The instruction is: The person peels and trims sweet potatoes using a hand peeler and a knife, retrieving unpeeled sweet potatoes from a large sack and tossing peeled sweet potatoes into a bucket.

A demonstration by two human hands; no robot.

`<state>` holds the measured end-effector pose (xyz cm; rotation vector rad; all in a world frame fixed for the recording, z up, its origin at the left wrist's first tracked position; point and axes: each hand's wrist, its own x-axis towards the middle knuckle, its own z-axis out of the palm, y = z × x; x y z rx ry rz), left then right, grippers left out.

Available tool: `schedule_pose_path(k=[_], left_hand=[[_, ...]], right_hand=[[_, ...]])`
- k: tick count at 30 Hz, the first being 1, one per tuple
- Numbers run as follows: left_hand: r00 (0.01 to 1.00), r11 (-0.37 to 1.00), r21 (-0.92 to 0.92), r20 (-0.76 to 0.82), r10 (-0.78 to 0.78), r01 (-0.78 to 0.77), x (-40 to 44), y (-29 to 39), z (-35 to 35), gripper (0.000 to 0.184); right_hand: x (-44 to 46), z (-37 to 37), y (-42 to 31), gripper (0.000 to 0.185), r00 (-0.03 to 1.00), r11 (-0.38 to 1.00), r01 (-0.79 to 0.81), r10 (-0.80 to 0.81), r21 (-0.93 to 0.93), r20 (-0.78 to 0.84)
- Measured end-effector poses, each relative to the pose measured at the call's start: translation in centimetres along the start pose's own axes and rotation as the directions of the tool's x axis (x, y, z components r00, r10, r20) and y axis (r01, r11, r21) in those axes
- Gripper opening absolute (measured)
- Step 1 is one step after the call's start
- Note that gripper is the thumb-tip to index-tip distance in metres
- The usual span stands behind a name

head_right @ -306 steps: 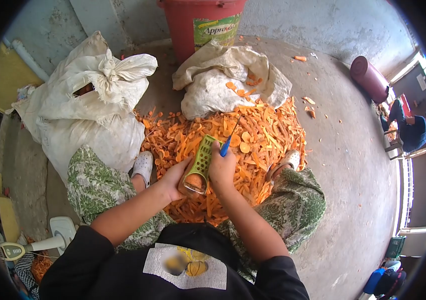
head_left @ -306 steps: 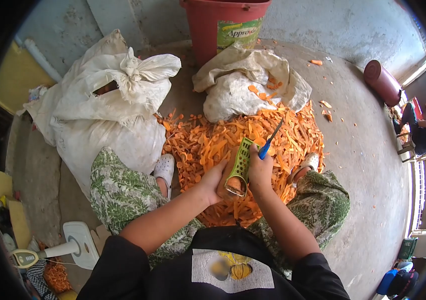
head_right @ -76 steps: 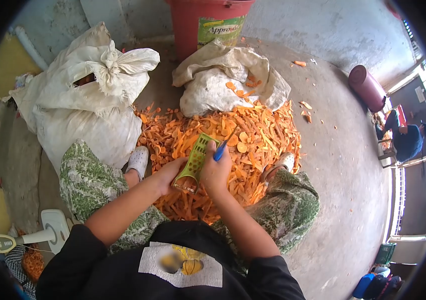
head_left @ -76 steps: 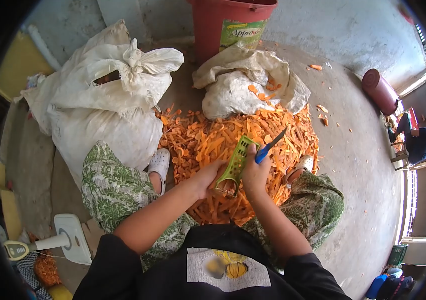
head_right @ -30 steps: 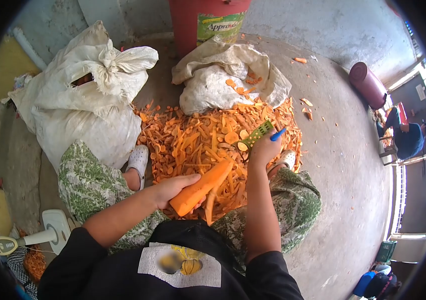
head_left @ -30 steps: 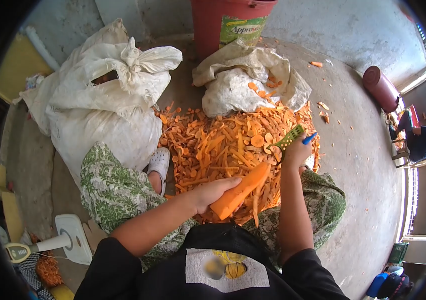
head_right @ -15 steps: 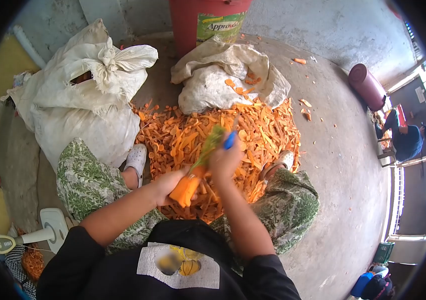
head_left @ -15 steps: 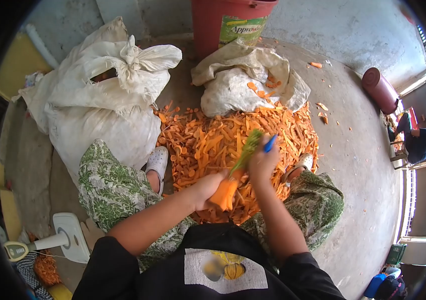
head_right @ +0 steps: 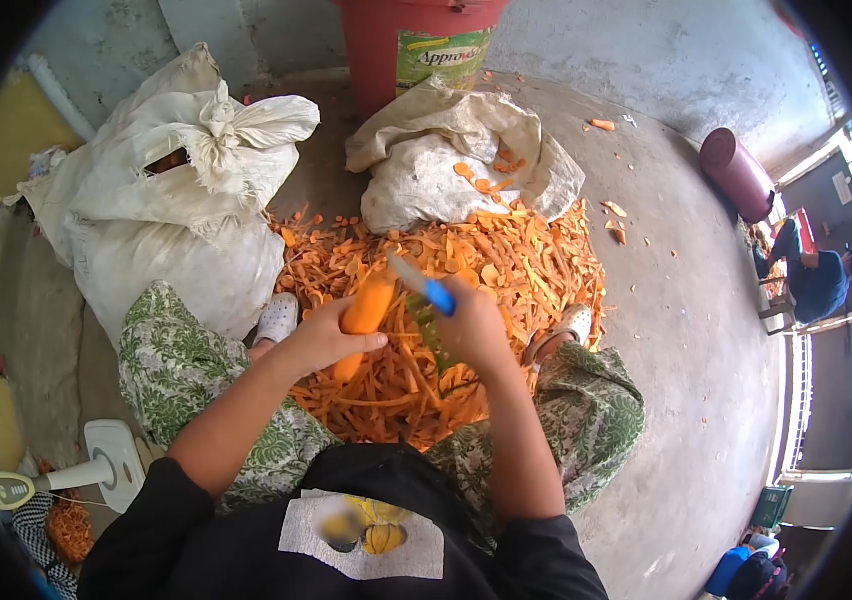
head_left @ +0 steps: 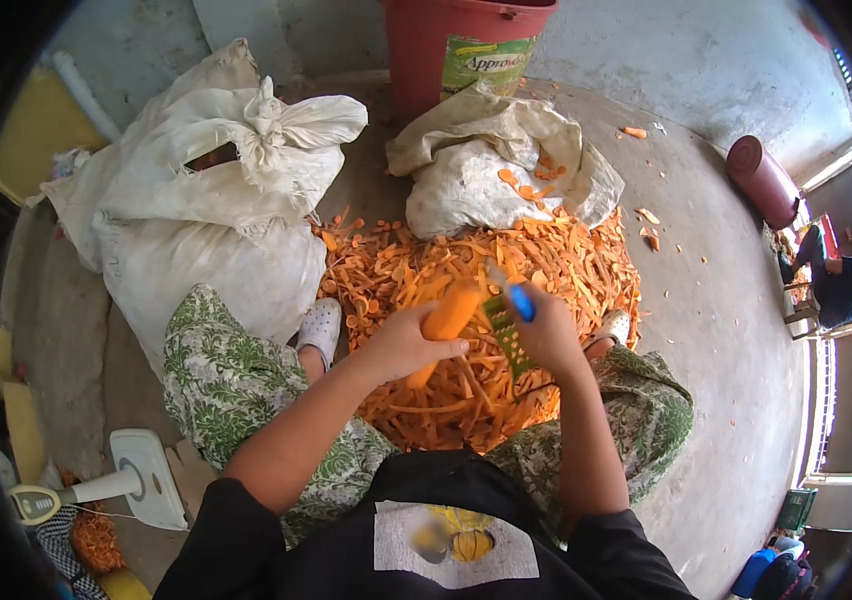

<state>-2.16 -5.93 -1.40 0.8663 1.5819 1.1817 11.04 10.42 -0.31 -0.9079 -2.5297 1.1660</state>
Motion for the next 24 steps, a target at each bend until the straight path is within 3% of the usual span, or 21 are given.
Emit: schedule_pose_path(k=[1, 2, 4, 7, 11, 13, 15, 17, 19, 21, 22, 24], left_hand=[[0.98, 0.979, 0.187, -0.164, 0.111, -0.08, -0.3, 0.8, 0.0, 0.035], [0.98, 0.979, 0.186, -0.165, 0.112, -0.08, -0.3, 1.0, -0.1, 0.035], [0.974, 0.934, 0.357, -0.205, 0.094, -0.015, -0.2, 1.2, -0.3, 0.031], [0.958, 0.918, 0.394, -0.238, 0.157, -0.052, -0.4, 1.4, -0.2, 0.027], [0.958, 0.822, 0.57, -0.228, 0.172, -0.012, -0.8, 2.8, -0.1, 0.031], [0.929, 0.722, 0.676, -0.156, 0.335, -0.147, -0.9, 2.5, -0.5, 0.028], [0.916, 0.684, 0.711, -0.148, 0.373, -0.163, -0.8, 2.0, -1.0, 0.027], [0.903, 0.644, 0.743, -0.135, 0.408, -0.18, -0.9, 2.1, -1.0, 0.027], [0.777, 0.558, 0.621, 0.138, 0.614, -0.551, -1.7, 3.3, -0.7, 0.025], [0.782, 0.616, 0.567, 0.083, 0.618, -0.547, -1.7, 3.2, -0.1, 0.025], [0.789, 0.677, 0.504, 0.013, 0.614, -0.536, -1.8, 3.0, 0.1, 0.024], [0.838, 0.726, 0.5, -0.002, 0.546, -0.472, -1.6, 2.6, 0.0, 0.025]], right_hand=[[-0.6, -0.2, -1.4, 0.012, 0.999, 0.997, 0.006, -0.003, -0.074, 0.042], [-1.1, -0.3, -2.3, 0.012, 0.996, 0.989, 0.016, -0.003, -0.147, 0.084], [-1.6, -0.2, -2.7, 0.013, 0.994, 0.985, 0.083, -0.07, -0.148, 0.09], [-1.6, 0.0, -2.6, 0.014, 0.985, 0.971, 0.159, -0.142, -0.178, 0.103], [-1.6, 0.0, -1.8, 0.016, 0.981, 0.965, 0.168, -0.144, -0.2, 0.127], [-1.5, 0.3, -0.8, 0.015, 0.978, 0.964, 0.182, -0.158, -0.194, 0.133], [-1.1, 1.0, 0.0, 0.015, 0.975, 0.963, 0.197, -0.172, -0.187, 0.139], [-0.6, 2.1, 0.9, 0.017, 0.982, 0.993, -0.11, 0.116, -0.044, 0.151], [0.7, 2.9, 4.9, 0.021, 0.965, 0.976, -0.196, 0.209, -0.093, 0.161], [1.9, 4.0, 6.6, 0.031, 0.903, 0.921, -0.343, 0.377, -0.183, 0.206], [1.8, 4.5, 6.7, 0.031, 0.902, 0.92, -0.346, 0.38, -0.183, 0.205], [1.2, 6.4, 6.0, 0.031, 0.873, 0.953, -0.29, 0.303, -0.091, 0.382]])
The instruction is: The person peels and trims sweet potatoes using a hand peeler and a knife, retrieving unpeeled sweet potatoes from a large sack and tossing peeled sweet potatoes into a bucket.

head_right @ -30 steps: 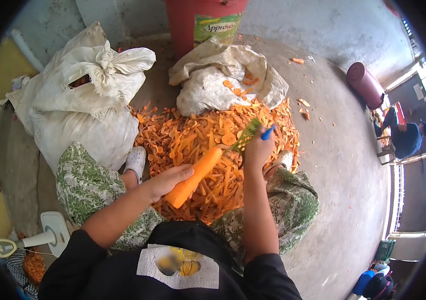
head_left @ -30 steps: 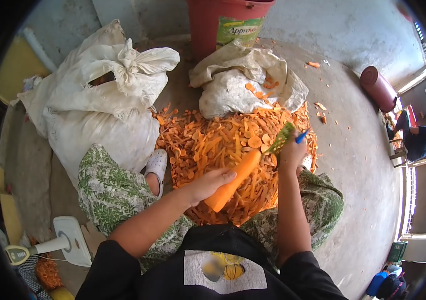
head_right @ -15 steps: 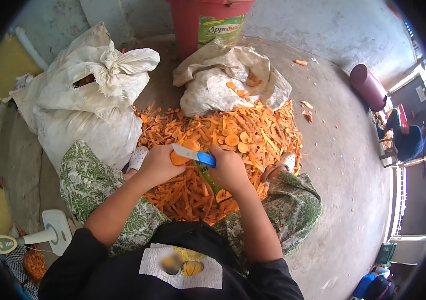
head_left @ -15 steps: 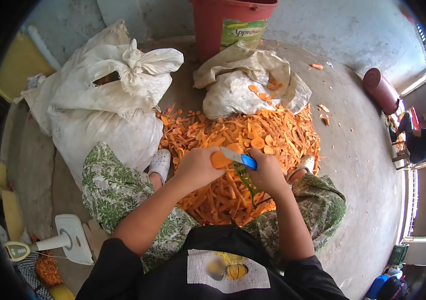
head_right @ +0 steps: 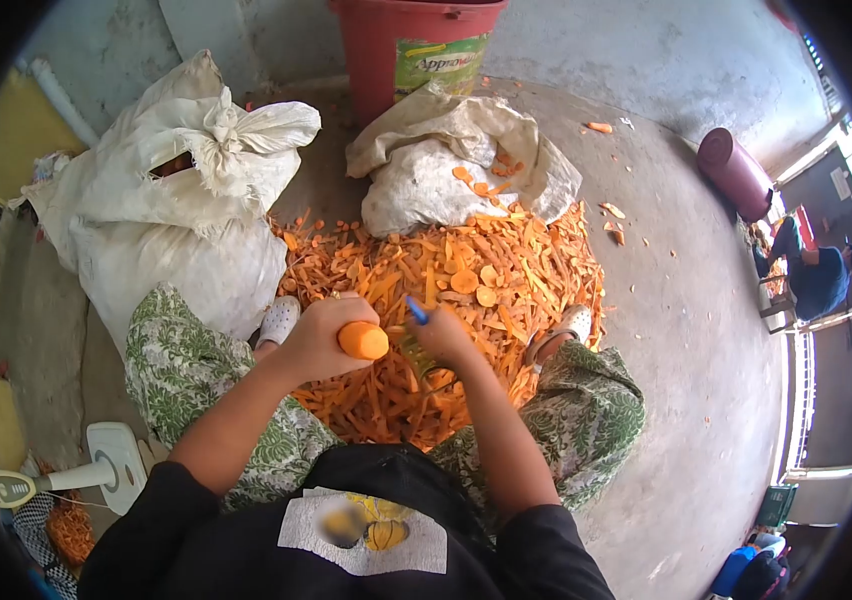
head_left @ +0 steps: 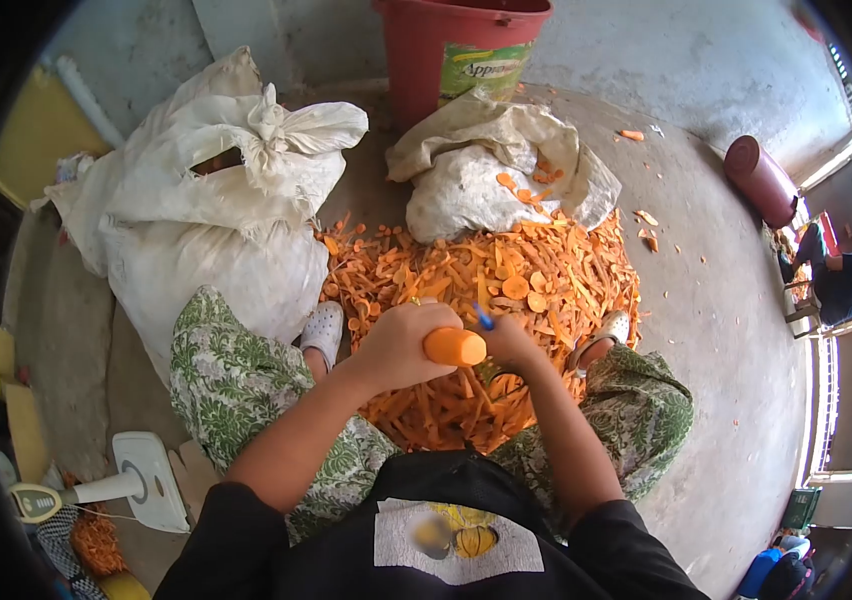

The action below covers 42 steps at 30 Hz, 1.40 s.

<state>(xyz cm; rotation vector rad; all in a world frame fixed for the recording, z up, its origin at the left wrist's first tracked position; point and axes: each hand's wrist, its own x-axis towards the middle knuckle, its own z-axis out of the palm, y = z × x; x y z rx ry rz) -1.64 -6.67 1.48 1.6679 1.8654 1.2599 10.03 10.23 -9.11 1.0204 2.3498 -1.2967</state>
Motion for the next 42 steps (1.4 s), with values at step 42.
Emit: schedule_pose_path(k=[42], left_hand=[[0.919, 0.889, -0.236, 0.063, -0.388, 0.392, 1.0, -4.6, 1.4, 0.033]], right_hand=[[-6.6, -2.3, -6.1, 0.011, 0.912, 0.91, 0.255, -0.338, -0.327, -0.231]])
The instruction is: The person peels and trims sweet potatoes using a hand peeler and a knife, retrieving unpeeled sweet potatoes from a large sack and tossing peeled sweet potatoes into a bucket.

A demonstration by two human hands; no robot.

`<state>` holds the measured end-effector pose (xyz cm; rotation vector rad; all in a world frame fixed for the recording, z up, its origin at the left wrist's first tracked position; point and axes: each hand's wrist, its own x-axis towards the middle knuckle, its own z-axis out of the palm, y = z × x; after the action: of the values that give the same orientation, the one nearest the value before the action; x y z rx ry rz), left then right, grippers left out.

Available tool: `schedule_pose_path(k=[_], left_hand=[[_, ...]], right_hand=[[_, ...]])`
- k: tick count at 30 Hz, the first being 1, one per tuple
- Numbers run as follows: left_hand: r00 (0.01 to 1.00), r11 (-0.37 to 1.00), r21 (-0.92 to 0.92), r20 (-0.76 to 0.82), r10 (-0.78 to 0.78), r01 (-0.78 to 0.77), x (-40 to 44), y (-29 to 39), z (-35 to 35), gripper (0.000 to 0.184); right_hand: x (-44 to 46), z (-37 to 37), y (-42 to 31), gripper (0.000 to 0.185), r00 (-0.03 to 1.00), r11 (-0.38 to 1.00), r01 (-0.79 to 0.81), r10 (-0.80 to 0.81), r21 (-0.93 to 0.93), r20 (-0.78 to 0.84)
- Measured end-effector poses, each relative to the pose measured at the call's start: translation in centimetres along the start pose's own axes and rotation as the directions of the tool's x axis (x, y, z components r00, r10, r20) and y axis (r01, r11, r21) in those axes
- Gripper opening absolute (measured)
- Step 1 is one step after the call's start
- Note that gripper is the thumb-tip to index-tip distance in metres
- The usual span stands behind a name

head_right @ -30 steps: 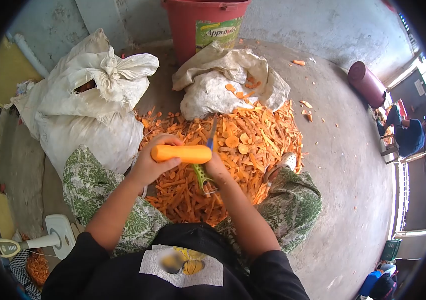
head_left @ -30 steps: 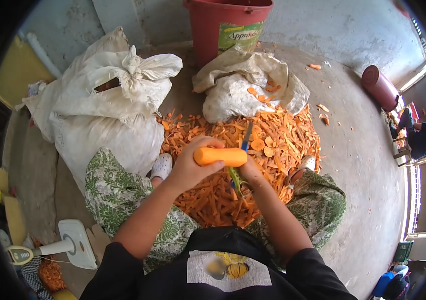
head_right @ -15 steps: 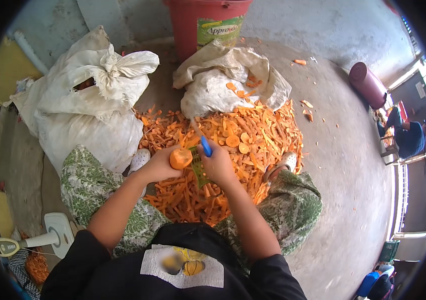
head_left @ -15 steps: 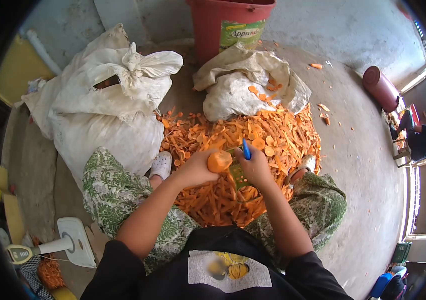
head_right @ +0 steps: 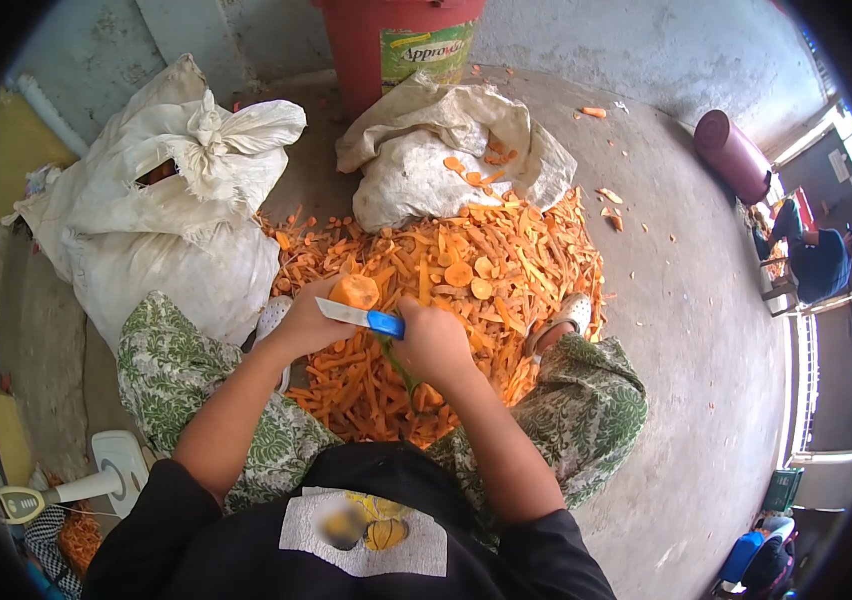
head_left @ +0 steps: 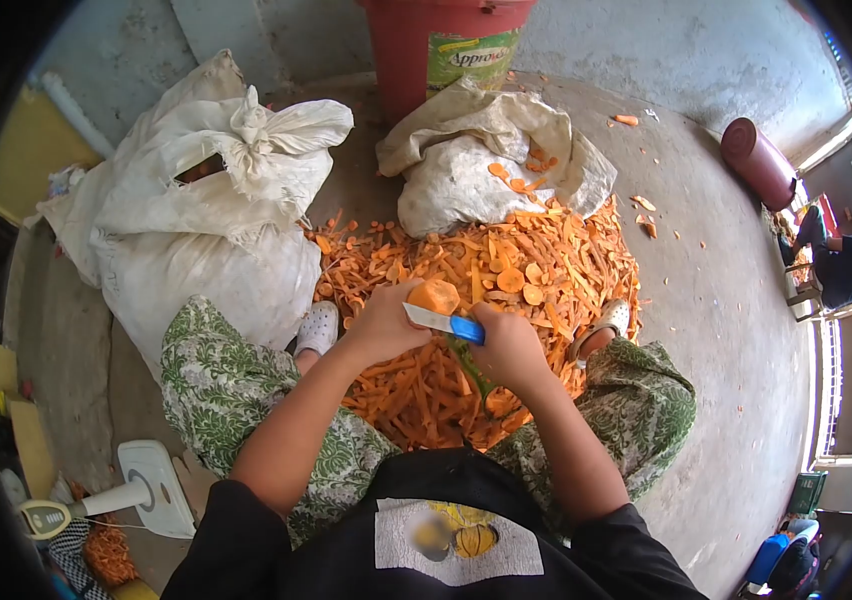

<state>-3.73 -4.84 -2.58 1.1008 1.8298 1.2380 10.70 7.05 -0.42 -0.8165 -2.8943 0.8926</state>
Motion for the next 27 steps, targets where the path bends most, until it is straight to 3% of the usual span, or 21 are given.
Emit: schedule_pose_path(k=[3, 5, 12, 14, 15, 17, 18, 20, 21, 23, 24, 25, 26, 27], left_hand=[[1.0, 1.0, 0.023, -0.001, -0.014, 0.014, 0.0, -0.3, 0.3, 0.031], [0.999, 0.972, 0.231, -0.019, 0.035, -0.03, -0.2, 1.2, -0.1, 0.032], [0.989, 0.941, 0.309, -0.023, 0.149, -0.134, -0.8, 1.7, -0.3, 0.031], [0.974, 0.877, 0.469, -0.128, 0.188, -0.108, -1.0, 1.8, 0.3, 0.031], [0.974, 0.878, 0.466, -0.126, 0.188, -0.11, -0.9, 1.7, 0.1, 0.031], [0.996, 0.968, 0.239, 0.061, 0.066, -0.078, -0.7, 1.1, -0.5, 0.032], [0.996, 0.968, 0.239, 0.056, 0.064, -0.075, -0.7, 0.7, -0.4, 0.032], [0.994, 0.998, 0.06, 0.105, 0.013, -0.019, -0.9, 0.1, -0.1, 0.031], [0.994, 0.998, 0.061, 0.105, 0.011, -0.018, -1.1, 0.3, 0.0, 0.031], [0.925, 0.836, 0.415, 0.038, 0.378, -0.359, -1.4, 1.6, 0.3, 0.029], [0.925, 0.834, 0.416, 0.048, 0.377, -0.362, -1.7, 2.2, 0.9, 0.029], [0.95, 0.917, 0.275, -0.041, 0.311, -0.288, -2.1, 2.8, 1.6, 0.029], [0.966, 0.969, 0.123, -0.124, 0.229, -0.214, -2.3, 3.2, 1.6, 0.028], [0.986, 0.975, 0.175, -0.068, 0.151, -0.137, -2.0, 3.5, 1.0, 0.028]], right_hand=[[0.3, 0.0, 0.4, 0.011, 0.999, 0.999, -0.031, 0.031, 0.007, 0.021], [0.4, 0.2, 0.8, 0.01, 0.998, 0.999, -0.044, 0.043, 0.018, 0.041], [1.2, 0.5, 2.0, 0.01, 0.993, 0.992, -0.016, 0.001, 0.127, 0.115], [1.6, 1.1, 2.6, 0.011, 0.991, 0.991, -0.054, 0.038, 0.12, 0.13], [1.9, 1.5, 2.9, 0.011, 0.99, 0.988, -0.047, 0.026, 0.148, 0.138], [2.2, 1.9, 3.3, 0.012, 0.989, 0.984, -0.035, 0.009, 0.174, 0.15], [2.4, 1.6, 3.1, 0.014, 0.986, 0.982, -0.032, 0.001, 0.185, 0.166], [2.6, 1.7, 3.1, 0.015, 0.983, 0.98, -0.03, -0.008, 0.199, 0.185], [2.8, 2.2, 3.6, 0.017, 0.978, 0.954, -0.114, 0.059, 0.278, 0.199], [3.6, 3.3, 5.7, 0.019, 0.968, 0.912, -0.2, 0.128, 0.357, 0.216], [4.3, 4.3, 7.8, 0.021, 0.918, 0.93, -0.331, 0.278, 0.161, 0.284], [4.7, 4.9, 8.7, 0.023, 0.845, 0.898, -0.438, 0.429, -0.048, 0.321], [5.0, 5.8, 9.1, 0.023, 0.845, 0.898, -0.438, 0.428, -0.044, 0.321], [5.0, 6.6, 8.9, 0.025, 0.817, 0.908, -0.405, 0.412, -0.107, 0.404]])
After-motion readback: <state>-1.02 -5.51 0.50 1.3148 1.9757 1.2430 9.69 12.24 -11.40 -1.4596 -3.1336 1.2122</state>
